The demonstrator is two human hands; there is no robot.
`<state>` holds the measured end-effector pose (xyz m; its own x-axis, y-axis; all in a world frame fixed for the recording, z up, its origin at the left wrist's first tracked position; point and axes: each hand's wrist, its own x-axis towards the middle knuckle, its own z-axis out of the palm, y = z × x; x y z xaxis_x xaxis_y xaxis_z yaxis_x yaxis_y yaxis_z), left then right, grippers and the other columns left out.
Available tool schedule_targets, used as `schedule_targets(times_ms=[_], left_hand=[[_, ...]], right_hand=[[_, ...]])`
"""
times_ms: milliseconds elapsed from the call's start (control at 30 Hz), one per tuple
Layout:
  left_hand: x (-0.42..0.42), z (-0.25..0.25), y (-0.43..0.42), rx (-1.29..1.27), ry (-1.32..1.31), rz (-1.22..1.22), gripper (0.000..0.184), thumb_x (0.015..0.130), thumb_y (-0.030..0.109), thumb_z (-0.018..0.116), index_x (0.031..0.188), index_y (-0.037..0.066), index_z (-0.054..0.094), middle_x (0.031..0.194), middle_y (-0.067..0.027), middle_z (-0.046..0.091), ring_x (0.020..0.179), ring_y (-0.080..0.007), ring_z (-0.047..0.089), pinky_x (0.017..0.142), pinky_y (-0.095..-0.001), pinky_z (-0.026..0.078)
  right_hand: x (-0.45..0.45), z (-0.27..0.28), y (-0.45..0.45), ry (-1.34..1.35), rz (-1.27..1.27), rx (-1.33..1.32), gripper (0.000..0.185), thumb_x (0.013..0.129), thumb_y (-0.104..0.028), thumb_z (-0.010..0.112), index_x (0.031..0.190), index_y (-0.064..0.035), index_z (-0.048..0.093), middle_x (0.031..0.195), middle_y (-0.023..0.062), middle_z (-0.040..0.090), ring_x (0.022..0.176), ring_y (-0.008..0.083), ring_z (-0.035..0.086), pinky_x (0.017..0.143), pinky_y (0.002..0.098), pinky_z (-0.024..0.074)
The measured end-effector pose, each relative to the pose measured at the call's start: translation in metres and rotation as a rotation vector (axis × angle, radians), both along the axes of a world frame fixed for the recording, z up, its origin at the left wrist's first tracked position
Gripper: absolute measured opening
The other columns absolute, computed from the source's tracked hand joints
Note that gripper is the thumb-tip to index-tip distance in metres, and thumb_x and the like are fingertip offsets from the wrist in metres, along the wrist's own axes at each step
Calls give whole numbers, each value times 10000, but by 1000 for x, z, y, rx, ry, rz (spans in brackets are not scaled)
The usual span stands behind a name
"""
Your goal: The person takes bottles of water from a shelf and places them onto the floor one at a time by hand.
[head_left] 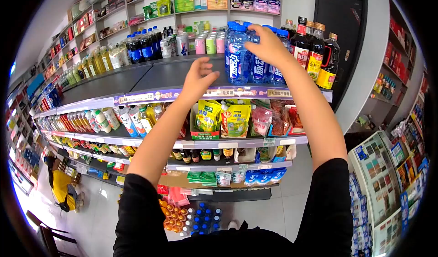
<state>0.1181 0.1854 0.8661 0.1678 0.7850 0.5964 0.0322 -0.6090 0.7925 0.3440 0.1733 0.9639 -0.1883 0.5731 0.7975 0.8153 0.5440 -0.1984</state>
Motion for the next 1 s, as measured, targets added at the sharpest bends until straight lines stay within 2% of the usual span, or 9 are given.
schedule_targets(times_ms=[167,267,333,433,567,633,733,867,1000], left_hand=[[58,11,46,99,-97,146,711,656,275,764,1191,-41,420,1092,-178,513,981,-246,530,801,-343,459],[79,11,66,171,-76,219,754,613,311,788,1166,-59,435,1037,-179,543,964,-249,545,791,-336,460],[85,10,72,216,-29,307,725,630,278,790,1157,-60,424,1001,-153,546,901,-203,555,744,-308,474],[91,9,72,199,-53,305,703,638,265,799,1136,-57,420,962,-127,555,837,-149,562,683,-273,493],[93,17,55,-33,-141,166,796,595,330,809,1162,-70,419,1044,-154,569,915,-180,569,771,-297,470],[95,15,57,79,-305,64,604,674,208,770,1135,-5,444,1022,-103,569,885,-150,574,724,-273,485],[96,16,52,182,-331,47,659,637,220,784,1154,5,437,1043,-91,566,942,-164,558,809,-287,451],[88,23,33,373,-425,91,748,587,258,801,1169,-1,408,1095,-115,536,989,-177,535,840,-294,431],[63,31,9,509,-384,261,809,579,255,794,1209,-14,363,1111,-125,514,1017,-192,514,859,-306,416]], right_hand=[[-16,27,57,-99,-87,113,486,736,-322,581,1139,-53,552,1062,207,572,985,341,569,832,409,466],[-27,38,71,-168,-125,82,376,736,-293,575,982,-15,631,887,206,635,796,329,638,724,415,511],[-33,50,64,-253,-154,-292,312,739,-264,564,808,27,653,686,196,634,574,294,640,577,396,529],[-40,56,56,-243,-134,-383,407,729,-255,546,964,76,568,641,179,612,404,231,580,402,335,475],[-40,55,48,-311,-75,-289,456,711,-358,572,893,60,593,652,179,616,494,250,615,460,355,484],[-44,50,40,-321,-127,-235,467,707,-400,579,880,33,613,688,168,630,574,259,627,517,370,491],[-56,41,17,-364,-272,-65,467,691,-496,605,850,-61,662,788,135,663,744,294,648,633,400,503],[-72,26,2,-320,-162,347,442,690,-466,599,863,-61,644,817,135,656,725,314,638,634,409,501],[-92,47,-56,-310,-62,245,253,674,-284,598,690,-38,652,690,168,638,666,319,638,617,412,504]])
